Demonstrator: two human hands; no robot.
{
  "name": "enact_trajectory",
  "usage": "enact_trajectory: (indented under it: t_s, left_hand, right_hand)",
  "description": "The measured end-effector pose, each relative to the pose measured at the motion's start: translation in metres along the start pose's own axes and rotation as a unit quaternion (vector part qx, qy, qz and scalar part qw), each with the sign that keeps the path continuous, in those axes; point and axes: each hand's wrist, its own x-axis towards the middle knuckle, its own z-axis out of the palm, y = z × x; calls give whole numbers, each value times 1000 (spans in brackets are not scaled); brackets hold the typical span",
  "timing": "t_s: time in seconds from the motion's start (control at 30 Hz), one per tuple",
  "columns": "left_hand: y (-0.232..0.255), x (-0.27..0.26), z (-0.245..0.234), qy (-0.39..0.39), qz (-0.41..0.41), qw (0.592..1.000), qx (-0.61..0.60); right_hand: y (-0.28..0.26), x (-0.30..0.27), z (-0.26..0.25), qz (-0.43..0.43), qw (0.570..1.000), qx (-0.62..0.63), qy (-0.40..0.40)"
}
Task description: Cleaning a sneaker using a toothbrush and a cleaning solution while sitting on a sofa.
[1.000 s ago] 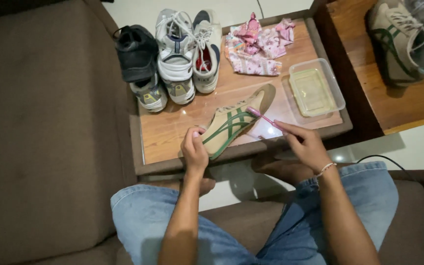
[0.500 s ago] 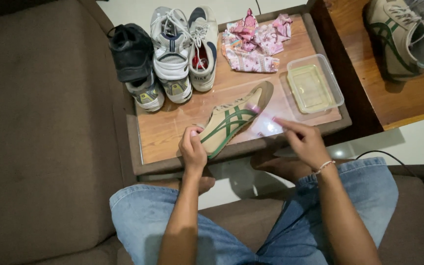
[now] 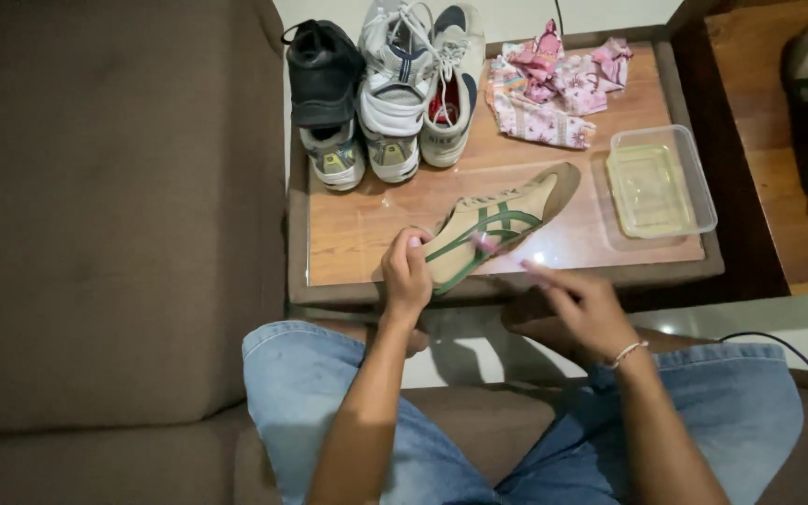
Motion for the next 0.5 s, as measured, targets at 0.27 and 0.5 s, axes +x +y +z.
enact_trajectory:
  t_s: [0.27,0.5]
  left_hand:
    - [0,1,0,3,12,1000,-3]
    - [5,0,-1,-4,9,1000,-3]
  right_hand:
    - [-2,-3,5,3,1000,6,-7]
    - [-6,-2,3,8,1000,-28,3]
